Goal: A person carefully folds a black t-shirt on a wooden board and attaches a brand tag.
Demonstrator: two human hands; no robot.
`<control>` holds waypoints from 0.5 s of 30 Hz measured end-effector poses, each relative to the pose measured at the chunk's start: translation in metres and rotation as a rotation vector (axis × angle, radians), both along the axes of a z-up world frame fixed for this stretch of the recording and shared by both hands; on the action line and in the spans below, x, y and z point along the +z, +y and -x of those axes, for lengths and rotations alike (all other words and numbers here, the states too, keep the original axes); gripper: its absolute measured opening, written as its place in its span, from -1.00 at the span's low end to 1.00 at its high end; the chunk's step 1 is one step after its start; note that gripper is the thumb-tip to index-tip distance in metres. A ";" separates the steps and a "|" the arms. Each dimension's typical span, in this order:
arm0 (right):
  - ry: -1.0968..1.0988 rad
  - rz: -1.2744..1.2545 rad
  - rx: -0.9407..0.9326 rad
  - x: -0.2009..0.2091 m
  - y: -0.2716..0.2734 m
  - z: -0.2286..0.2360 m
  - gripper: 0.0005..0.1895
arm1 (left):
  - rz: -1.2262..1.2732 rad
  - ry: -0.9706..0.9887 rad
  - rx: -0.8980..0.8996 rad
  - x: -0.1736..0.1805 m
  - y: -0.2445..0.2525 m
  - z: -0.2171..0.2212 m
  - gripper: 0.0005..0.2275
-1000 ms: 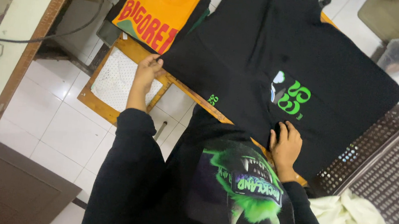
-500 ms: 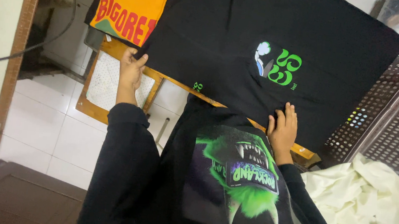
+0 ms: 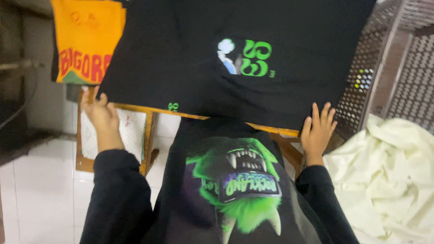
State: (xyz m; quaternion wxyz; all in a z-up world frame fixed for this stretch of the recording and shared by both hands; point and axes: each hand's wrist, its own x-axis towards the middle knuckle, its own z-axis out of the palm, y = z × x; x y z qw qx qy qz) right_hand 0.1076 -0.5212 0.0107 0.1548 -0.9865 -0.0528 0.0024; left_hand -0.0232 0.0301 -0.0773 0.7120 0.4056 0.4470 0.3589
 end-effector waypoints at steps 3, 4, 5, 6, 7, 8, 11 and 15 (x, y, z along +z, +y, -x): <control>-0.068 0.080 -0.057 0.008 -0.001 -0.023 -0.66 | 0.056 0.201 -0.014 0.008 -0.011 -0.012 -0.63; -0.151 0.082 -0.036 0.009 0.001 -0.034 -0.66 | -0.164 0.383 0.029 0.007 -0.018 -0.017 -0.59; -0.233 0.085 -0.014 0.010 0.003 -0.045 -0.66 | -0.389 0.559 0.072 0.006 -0.025 -0.022 -0.53; -0.232 0.083 -0.026 0.021 0.013 -0.055 -0.66 | -0.395 0.557 0.062 0.022 -0.041 -0.028 -0.53; -0.241 0.071 0.134 0.033 0.023 -0.065 -0.66 | -0.752 0.751 -0.095 0.039 -0.056 -0.034 -0.60; -0.252 0.056 0.300 0.044 0.035 -0.078 -0.66 | -1.113 0.933 -0.250 0.055 -0.070 -0.041 -0.60; -0.188 0.082 0.556 0.044 0.069 -0.094 -0.53 | -1.410 0.816 -0.599 0.097 -0.126 -0.065 -0.54; -0.192 0.144 0.698 0.013 0.094 -0.098 -0.72 | -1.511 0.796 -0.994 0.093 -0.153 -0.060 -0.46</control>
